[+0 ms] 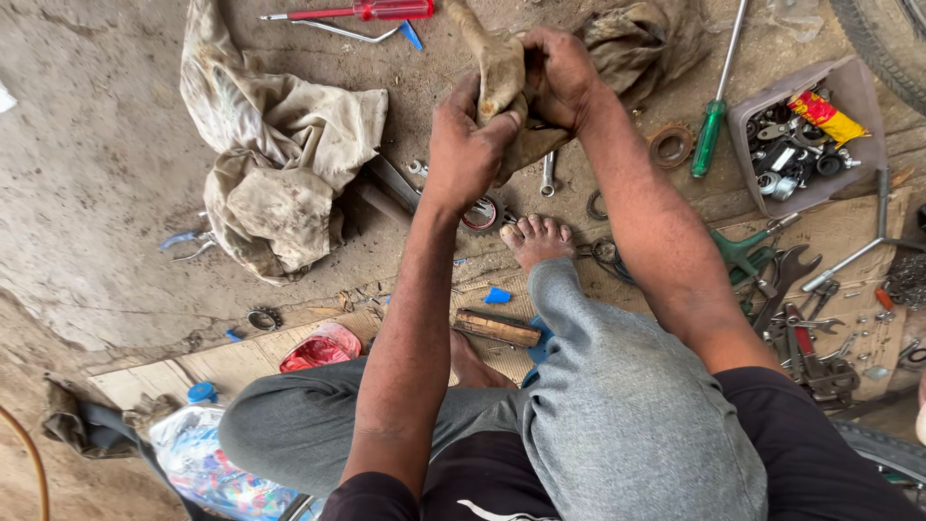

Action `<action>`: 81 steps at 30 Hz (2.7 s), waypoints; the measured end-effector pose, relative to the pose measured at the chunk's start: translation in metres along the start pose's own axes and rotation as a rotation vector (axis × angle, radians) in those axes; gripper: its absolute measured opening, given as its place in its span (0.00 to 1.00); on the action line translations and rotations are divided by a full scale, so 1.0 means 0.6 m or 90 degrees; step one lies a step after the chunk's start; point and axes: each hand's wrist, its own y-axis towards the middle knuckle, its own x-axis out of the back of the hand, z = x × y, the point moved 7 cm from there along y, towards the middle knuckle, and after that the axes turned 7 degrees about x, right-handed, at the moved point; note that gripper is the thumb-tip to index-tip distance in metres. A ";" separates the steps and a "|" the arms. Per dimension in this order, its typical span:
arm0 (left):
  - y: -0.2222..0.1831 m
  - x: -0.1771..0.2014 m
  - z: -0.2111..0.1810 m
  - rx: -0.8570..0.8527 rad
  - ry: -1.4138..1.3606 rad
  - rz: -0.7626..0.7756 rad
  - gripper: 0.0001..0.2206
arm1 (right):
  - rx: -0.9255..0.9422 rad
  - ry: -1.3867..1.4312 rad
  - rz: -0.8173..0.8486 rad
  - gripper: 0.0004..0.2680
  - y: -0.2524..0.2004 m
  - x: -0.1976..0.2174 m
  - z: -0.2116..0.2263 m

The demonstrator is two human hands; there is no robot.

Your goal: The person cleans and reassembles small bicycle components, handling individual metal ball bearings and a gear-like part by hand.

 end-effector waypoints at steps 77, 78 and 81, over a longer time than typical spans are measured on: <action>-0.352 -0.051 -0.016 -0.069 -0.630 0.163 0.27 | 1.099 -0.823 -0.102 0.05 -0.618 -0.470 -0.012; -0.349 -0.046 -0.015 -0.077 -0.638 0.161 0.27 | 1.117 -0.818 -0.094 0.04 -0.624 -0.475 -0.008; -0.335 -0.027 -0.005 -0.092 -0.654 0.151 0.26 | 1.142 -0.794 -0.086 0.02 -0.637 -0.489 0.002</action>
